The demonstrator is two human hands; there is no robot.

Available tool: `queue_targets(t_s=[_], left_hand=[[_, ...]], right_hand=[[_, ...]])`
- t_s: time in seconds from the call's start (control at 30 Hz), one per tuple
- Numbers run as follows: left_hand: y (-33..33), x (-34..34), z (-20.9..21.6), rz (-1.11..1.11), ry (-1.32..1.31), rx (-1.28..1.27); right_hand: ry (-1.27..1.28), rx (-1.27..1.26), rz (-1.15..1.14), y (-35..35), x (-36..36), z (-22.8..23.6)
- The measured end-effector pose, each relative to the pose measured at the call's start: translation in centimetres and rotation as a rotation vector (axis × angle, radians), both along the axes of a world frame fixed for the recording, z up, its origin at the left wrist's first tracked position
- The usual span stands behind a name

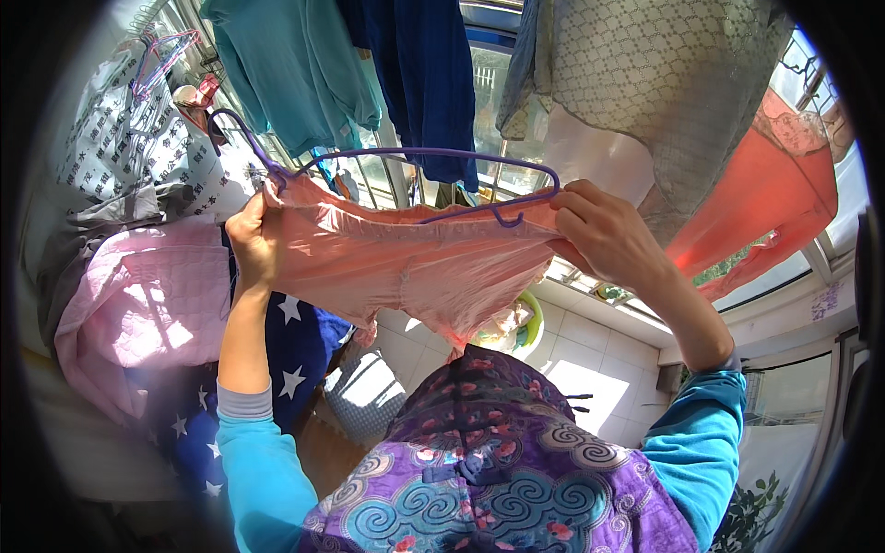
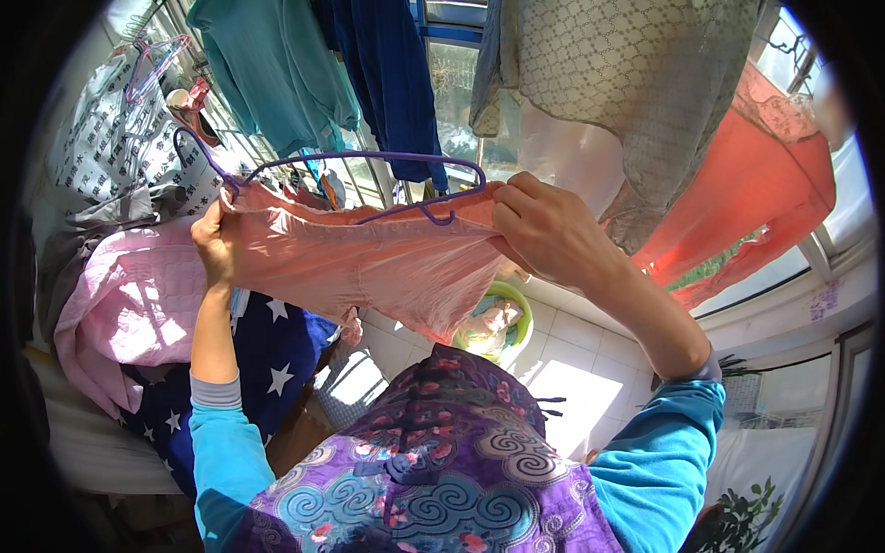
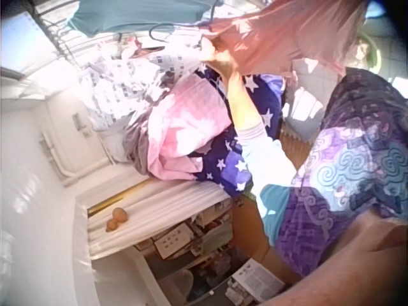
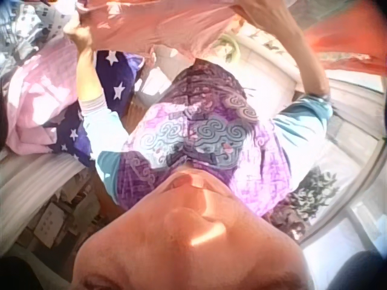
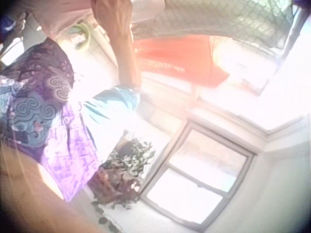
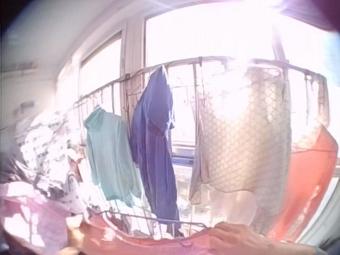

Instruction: The person hangs several garments on a balcony clothesline using plastic hangers. They place a light blue hoodie, a pink long-sleeved top, and a pink bra on the line, adjusting each item before moving to the next.

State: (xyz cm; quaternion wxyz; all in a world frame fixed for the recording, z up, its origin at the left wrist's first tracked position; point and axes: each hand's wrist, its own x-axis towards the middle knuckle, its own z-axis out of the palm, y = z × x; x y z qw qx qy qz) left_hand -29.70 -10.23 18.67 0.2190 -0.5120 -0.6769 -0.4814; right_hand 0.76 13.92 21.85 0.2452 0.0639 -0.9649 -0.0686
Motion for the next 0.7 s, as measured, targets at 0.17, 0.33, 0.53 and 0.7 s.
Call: queue_targets(t_s=[0.17, 0.33, 0.53, 0.7], left_hand=[[2.5, 1.0, -0.9, 0.018, -0.128, 0.119], [4.2, 1.3, -2.0, -0.152, 0.128, -0.035], [6.3, 4.1, -2.8, -0.216, 0.431, -0.274], [9.0, 6.9, -1.4, -0.334, 0.122, -0.169]], right_hand=[[-0.006, -0.078, 0.004, 1.5, 1.8, 0.3], [0.01, -0.101, 0.003, 2.5, 2.5, 0.8], [0.005, -0.207, 0.019, 3.2, 2.8, 1.2], [-0.019, -0.62, 0.038, 3.4, 1.6, -0.4]])
